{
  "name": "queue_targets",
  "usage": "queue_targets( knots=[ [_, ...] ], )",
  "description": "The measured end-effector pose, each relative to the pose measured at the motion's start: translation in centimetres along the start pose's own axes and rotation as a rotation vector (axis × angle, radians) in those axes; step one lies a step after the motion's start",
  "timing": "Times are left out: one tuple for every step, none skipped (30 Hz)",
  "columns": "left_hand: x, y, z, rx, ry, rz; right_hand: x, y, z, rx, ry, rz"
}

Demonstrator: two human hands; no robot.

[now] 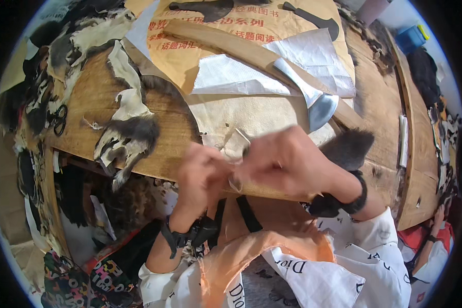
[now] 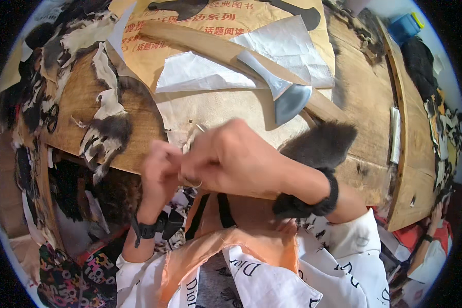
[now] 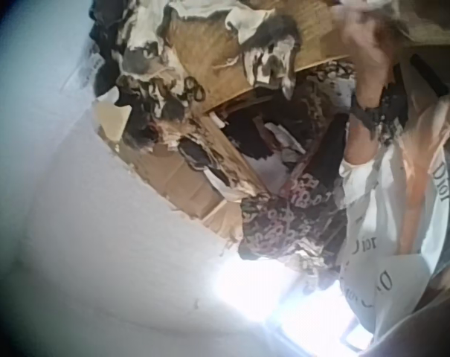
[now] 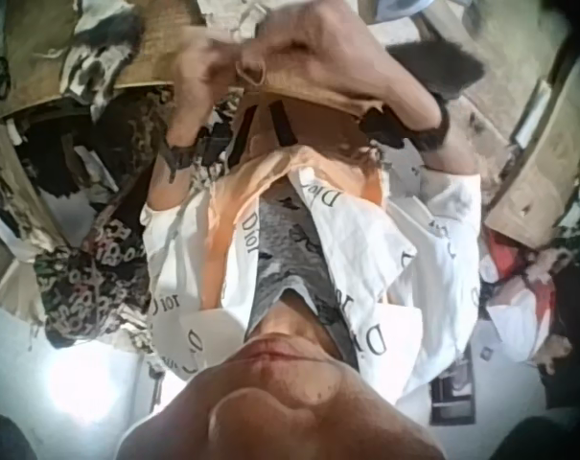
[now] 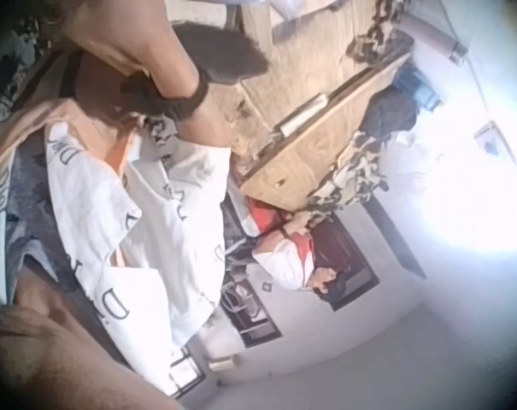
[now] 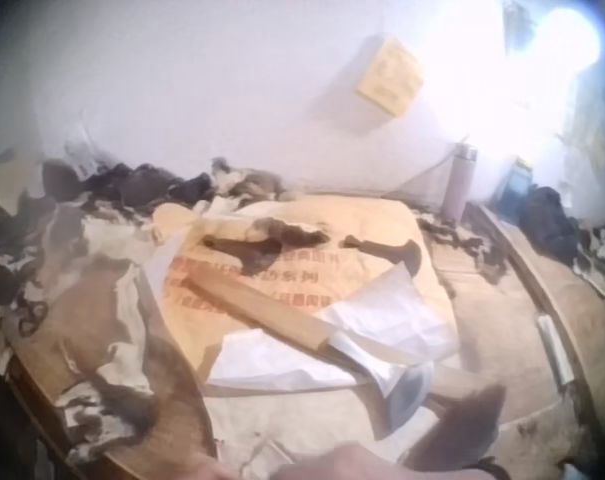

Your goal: Cutting and hand-sewing together pieces of fur or animal hide at a workshop table.

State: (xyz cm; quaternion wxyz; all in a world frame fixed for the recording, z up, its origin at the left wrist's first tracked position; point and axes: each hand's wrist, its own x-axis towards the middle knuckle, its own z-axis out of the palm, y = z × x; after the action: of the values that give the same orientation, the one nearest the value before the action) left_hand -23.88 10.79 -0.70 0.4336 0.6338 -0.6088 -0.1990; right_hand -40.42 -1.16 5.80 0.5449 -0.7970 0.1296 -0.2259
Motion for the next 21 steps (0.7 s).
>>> queue_targets(
  knots=[
    [0.4,2.2,-0.7,0.039,-0.155,0.145,-0.3,1.2,0.5,0.000,0.002,-0.001],
    [0.2,2.1,-0.6,0.040,-0.157,0.147,-0.7,2.4,1.0,-0.160,-0.012,0.025],
    [-0.1,1.8,-0.4,0.020,-0.036,0.005,-1.0,3.0,1.3,-0.323,-0.029,0.056],
    [-0.1,1.8,-0.3,0.000,0.084,-0.138,-1.3,2.8,1.5,-0.326,-0.029,0.060],
    [0.7,1.7,0.0,0.120,0.165,-0.268,-1.9,2.4,1.7,-0.351,-0.074,0.067],
    [1.1,1.2,0.2,0.119,0.165,-0.269,-2.3,2.2,1.8,-0.372,-0.121,0.071],
    [1.3,0.6,0.6,0.169,0.157,-0.228,-2.6,2.4,1.5,-0.391,-0.072,0.079],
    [1.4,0.1,0.8,0.219,0.148,-0.186,-2.9,2.4,1.0,-0.392,-0.071,0.081],
    [1.3,0.0,0.9,0.220,0.147,-0.186,-3.2,2.4,0.3,-0.429,-0.015,0.091],
    [1.3,-0.2,1.0,0.213,0.126,-0.241,-3.5,2.2,-0.4,-0.467,0.042,0.102],
    [1.3,-0.2,1.1,0.206,0.105,-0.295,-3.8,1.7,-1.2,-0.493,0.021,0.141],
    [1.4,-0.1,1.2,0.210,0.103,-0.295,-4.1,1.2,-2.0,-0.489,0.023,0.139],
    [1.4,0.0,1.1,0.283,0.087,-0.267,-4.4,0.4,-2.8,-0.424,0.011,0.130],
    [1.5,0.1,1.1,0.357,0.070,-0.239,-4.8,-0.4,-3.6,-0.358,-0.001,0.120],
    [1.4,0.3,0.9,0.359,0.066,-0.233,-5.3,-1.3,-5.1,-0.056,-0.107,0.066],
    [1.5,0.2,0.9,0.355,0.045,-0.247,-5.9,-1.6,-6.8,0.245,-0.209,0.011],
    [1.6,0.1,0.8,0.353,0.023,-0.261,-7.0,-1.4,-8.2,0.296,-0.283,-0.030],
    [1.9,0.3,0.6,0.352,0.013,-0.253,-7.7,-1.7,-8.5,0.296,-0.270,-0.029],
    [2.4,0.7,0.2,0.268,0.020,-0.191,-8.5,-2.1,-8.4,0.280,-0.144,0.050],
    [3.0,1.3,-0.2,0.182,0.027,-0.130,-9.2,-2.5,-8.2,0.263,-0.018,0.128],
    [3.8,2.2,-0.6,0.120,-0.018,-0.048,-9.3,-3.1,-7.7,0.251,0.061,0.182]
  ],
)
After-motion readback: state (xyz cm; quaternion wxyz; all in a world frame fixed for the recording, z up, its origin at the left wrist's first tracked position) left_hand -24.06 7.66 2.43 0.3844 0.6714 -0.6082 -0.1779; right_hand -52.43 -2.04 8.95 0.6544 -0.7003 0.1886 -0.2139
